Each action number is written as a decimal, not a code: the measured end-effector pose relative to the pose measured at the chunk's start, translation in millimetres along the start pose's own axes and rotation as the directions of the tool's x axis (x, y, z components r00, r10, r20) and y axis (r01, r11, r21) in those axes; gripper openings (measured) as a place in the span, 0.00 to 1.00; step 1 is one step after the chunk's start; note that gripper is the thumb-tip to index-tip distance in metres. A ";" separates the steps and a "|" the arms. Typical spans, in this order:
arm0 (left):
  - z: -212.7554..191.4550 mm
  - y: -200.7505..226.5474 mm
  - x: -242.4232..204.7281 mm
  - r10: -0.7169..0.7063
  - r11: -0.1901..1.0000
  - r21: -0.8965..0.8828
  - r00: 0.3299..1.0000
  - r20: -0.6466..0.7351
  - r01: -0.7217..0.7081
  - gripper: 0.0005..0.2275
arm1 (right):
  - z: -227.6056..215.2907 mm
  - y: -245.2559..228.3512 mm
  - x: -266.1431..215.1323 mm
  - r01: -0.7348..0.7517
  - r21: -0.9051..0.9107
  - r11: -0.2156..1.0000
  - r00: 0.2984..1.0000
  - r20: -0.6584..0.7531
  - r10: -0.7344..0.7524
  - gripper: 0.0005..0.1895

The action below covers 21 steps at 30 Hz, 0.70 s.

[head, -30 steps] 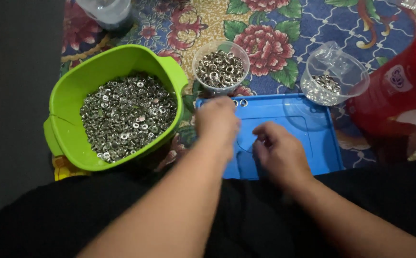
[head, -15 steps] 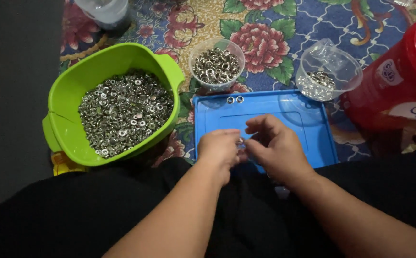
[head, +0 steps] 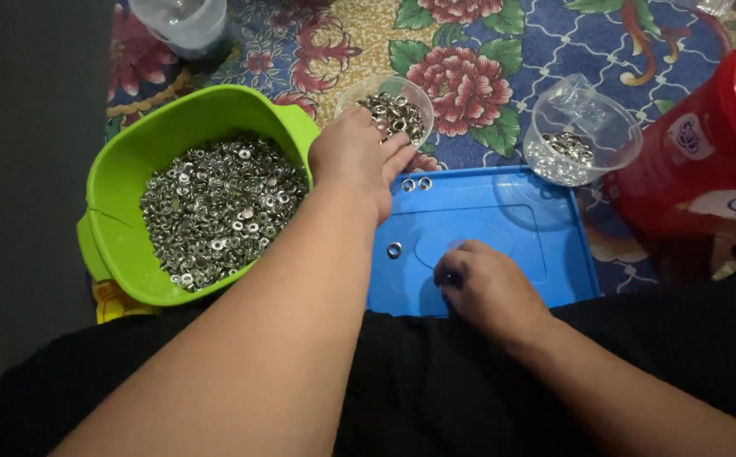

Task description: Sorting small metal rings from a large bowl into smaller containers and plastic bags

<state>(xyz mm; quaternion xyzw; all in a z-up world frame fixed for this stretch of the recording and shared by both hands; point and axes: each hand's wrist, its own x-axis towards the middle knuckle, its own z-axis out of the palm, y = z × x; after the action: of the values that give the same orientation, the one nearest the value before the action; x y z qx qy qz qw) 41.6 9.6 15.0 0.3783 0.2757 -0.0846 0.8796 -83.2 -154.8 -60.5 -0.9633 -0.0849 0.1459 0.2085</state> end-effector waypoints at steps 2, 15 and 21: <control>-1.6 -4.9 -6.7 -0.005 0.992 0.128 0.997 -0.080 0.015 0.25 | -5.0 -1.1 0.3 -0.009 -0.009 1.000 0.999 0.036 0.009 0.12; -44.2 -99.4 -75.4 -0.030 0.460 0.872 0.985 -0.172 0.167 0.12 | -5.8 9.8 13.6 -0.265 0.575 0.774 0.936 -0.039 0.350 0.14; -63.7 -109.0 -73.6 -0.102 0.775 0.603 0.979 -0.175 0.189 0.15 | -8.6 -0.9 9.7 -0.222 0.750 0.624 0.931 -0.028 0.365 0.17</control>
<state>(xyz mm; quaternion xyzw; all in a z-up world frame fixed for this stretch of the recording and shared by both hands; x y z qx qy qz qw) -85.6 -25.7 -47.8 0.6270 0.3192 -0.2124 0.6782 -71.4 -155.0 -55.0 -0.8068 0.1587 0.1132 0.5577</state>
